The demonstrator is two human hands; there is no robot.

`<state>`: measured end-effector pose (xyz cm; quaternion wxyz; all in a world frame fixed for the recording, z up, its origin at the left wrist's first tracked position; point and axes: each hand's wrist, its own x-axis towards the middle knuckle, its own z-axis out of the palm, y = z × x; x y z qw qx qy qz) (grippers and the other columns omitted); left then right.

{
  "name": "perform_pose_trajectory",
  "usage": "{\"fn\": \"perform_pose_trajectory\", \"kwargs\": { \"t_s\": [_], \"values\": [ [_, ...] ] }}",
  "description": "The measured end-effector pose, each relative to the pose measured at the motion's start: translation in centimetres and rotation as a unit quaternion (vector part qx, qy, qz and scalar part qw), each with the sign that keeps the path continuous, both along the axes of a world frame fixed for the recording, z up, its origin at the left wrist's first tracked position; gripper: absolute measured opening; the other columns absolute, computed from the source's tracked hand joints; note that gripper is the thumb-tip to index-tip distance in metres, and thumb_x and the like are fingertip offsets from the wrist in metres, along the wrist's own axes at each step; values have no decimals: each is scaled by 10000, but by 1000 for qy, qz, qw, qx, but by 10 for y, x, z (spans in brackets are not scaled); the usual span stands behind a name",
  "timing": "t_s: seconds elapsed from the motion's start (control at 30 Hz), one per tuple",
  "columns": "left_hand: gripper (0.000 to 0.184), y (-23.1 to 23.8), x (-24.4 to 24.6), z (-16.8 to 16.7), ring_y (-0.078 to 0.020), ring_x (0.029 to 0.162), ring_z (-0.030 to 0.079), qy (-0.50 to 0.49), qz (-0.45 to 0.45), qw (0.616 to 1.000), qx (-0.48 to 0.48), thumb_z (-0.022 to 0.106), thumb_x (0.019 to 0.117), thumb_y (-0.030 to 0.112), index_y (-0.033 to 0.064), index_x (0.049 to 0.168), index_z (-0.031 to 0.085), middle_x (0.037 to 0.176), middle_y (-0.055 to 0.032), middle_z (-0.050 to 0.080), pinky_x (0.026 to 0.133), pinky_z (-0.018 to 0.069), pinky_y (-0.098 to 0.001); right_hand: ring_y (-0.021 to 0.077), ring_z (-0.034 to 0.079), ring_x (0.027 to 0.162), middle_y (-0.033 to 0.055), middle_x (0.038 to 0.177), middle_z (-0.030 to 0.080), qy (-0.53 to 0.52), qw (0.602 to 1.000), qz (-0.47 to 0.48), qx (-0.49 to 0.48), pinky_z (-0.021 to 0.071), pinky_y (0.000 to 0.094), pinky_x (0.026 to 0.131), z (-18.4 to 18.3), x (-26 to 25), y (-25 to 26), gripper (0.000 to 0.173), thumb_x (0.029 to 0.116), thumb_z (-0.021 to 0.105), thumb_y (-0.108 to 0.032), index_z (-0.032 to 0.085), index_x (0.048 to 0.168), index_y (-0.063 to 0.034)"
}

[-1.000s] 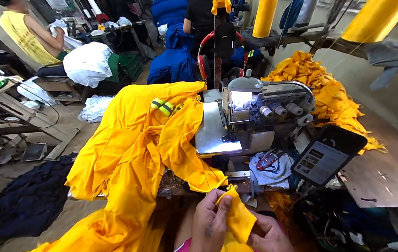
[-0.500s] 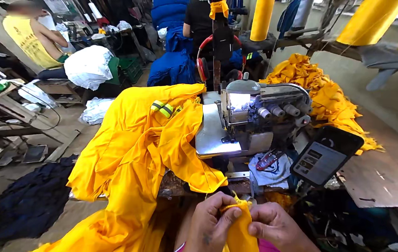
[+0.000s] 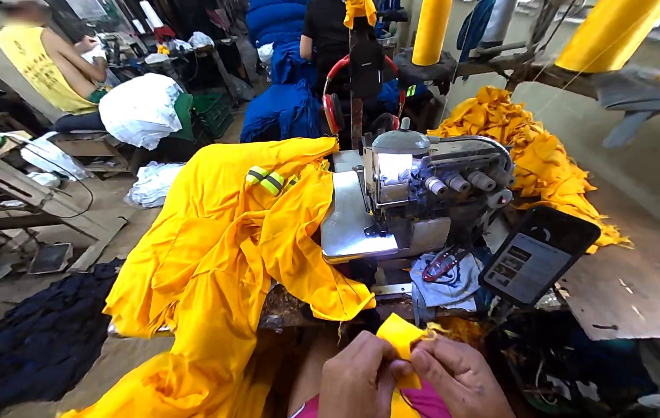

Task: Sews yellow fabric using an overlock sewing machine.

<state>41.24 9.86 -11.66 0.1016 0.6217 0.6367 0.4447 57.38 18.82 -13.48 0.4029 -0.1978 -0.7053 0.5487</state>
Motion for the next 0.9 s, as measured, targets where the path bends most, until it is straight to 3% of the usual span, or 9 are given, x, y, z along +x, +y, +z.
{"fn": "perform_pose_trajectory", "kwargs": {
  "t_s": [0.1,0.17,0.23,0.33,0.47,0.57,0.67,0.8,0.9],
  "values": [
    [219,3,-13,-4,-72,765,642,-92,-91,991,-25,647,1004,220,25,919,699,855,-54,679,692,551,-212,-30,617,789,-52,798,671,11,1000,-11,-17,521,167,734,-2,4,-3,359,1067,553,-310,717,847,-78],
    [183,5,-22,-2,-47,748,641,-179,-157,969,-63,634,1010,162,4,947,703,891,-54,676,675,561,-188,-35,644,810,-78,860,709,17,997,-5,-76,548,169,740,-1,4,-7,294,1031,609,-340,751,922,-108],
    [168,6,-25,-2,-45,739,643,-226,-187,951,-96,642,1003,147,-1,956,706,909,-53,675,662,566,-191,-5,683,819,-67,911,741,14,991,-8,-134,590,202,743,3,3,-13,202,969,701,-285,759,989,-92],
    [144,7,-25,-6,-38,744,633,-212,-168,958,-93,677,961,146,18,906,716,870,-34,682,660,546,-187,55,710,775,-6,865,749,-10,985,-45,-167,617,247,727,5,-3,-18,132,893,788,-160,745,941,-45],
    [109,10,-24,-11,8,701,636,-124,0,992,-35,684,929,191,99,899,732,834,33,691,610,551,-157,75,699,789,9,866,734,10,982,-56,-180,611,267,731,0,-3,-17,79,947,720,-121,733,937,-43],
    [122,7,-12,-6,-38,752,646,-36,8,999,20,707,922,162,77,1006,733,963,-42,690,637,567,-184,103,719,850,32,933,751,11,979,-25,-201,622,297,781,2,-2,-15,111,962,695,-106,732,1022,-21],
    [127,3,-8,3,-58,788,672,3,-27,999,20,651,981,154,80,1015,749,965,-53,707,673,578,-195,107,728,898,54,1006,759,-8,983,-4,-181,629,297,828,2,0,-14,150,969,676,-71,753,1073,7],
    [182,4,-9,3,-49,801,684,-76,-52,995,-24,621,1007,165,35,1011,748,923,-49,727,729,586,-195,74,706,881,34,961,746,-13,995,-43,-88,613,238,793,-6,-2,-13,105,936,731,-107,775,975,-21],
    [182,1,-9,7,-25,739,685,-161,-52,983,-76,637,1007,187,48,1002,753,911,-16,740,670,589,-189,77,710,888,36,960,745,-6,998,-53,-41,620,230,780,-9,-1,-13,109,913,765,-123,781,970,-31]
  ]
}}
